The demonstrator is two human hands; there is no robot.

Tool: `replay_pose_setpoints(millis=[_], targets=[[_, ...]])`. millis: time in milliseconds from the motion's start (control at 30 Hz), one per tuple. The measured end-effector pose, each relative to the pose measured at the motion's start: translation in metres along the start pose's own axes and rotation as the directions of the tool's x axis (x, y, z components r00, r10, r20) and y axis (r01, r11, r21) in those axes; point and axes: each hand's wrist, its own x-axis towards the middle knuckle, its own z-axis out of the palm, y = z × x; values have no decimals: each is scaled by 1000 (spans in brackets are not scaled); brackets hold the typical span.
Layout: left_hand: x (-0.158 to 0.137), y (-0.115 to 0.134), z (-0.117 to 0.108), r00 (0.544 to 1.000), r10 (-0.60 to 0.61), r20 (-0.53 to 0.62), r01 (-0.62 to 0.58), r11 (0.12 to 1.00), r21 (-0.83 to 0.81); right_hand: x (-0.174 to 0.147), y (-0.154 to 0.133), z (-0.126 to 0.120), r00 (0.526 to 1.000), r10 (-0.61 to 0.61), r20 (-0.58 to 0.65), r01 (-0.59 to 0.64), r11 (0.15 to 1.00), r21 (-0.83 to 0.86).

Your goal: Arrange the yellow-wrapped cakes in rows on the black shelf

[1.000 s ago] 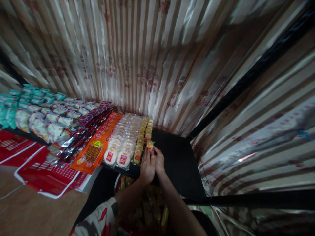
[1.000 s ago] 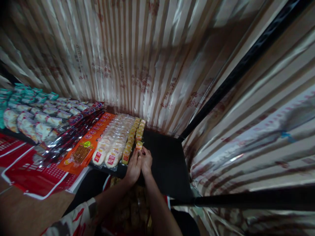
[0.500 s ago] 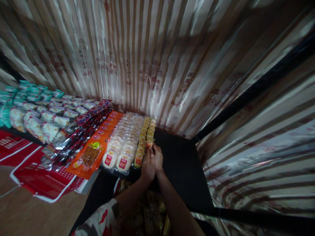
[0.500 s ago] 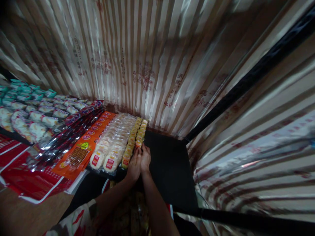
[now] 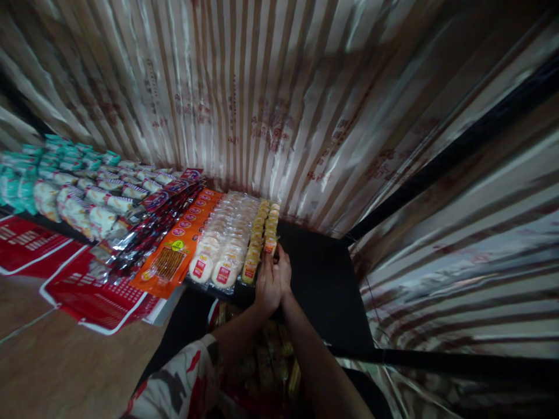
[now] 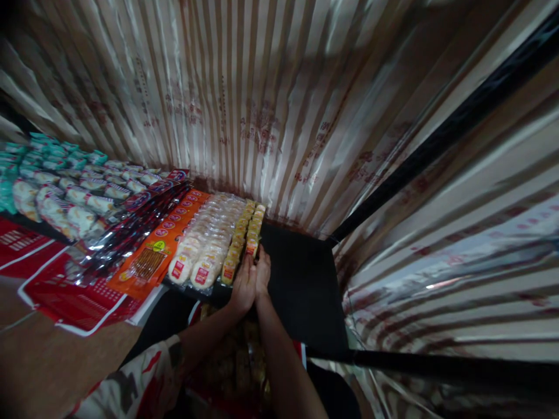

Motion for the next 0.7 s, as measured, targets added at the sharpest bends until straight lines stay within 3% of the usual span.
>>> replay_pose_setpoints(millis=[167,267,467,600,700], targets=[[-26,-2,-8,1000,-2,8,2,1000,-15,-16,2,-3,998,-62,-3,62,996,-57],[-40,0,-18,999,-16,43,17,1000,-22,-18,0,-1,999,-49,-18,49,999,1],[-73,6,-38,995,-13,103,19,998,-60,-7,-12,9,987,-31,-155,26,999,-32],[-109,-9,-60,979,82,186,-61,992,-113,-10,-23,7,975,-40,-217,36,999,-21],[-128,-31,-84,989,15,149,-12,1000,-23,-33,-32,-3,965,-63,-254,70,997,19]])
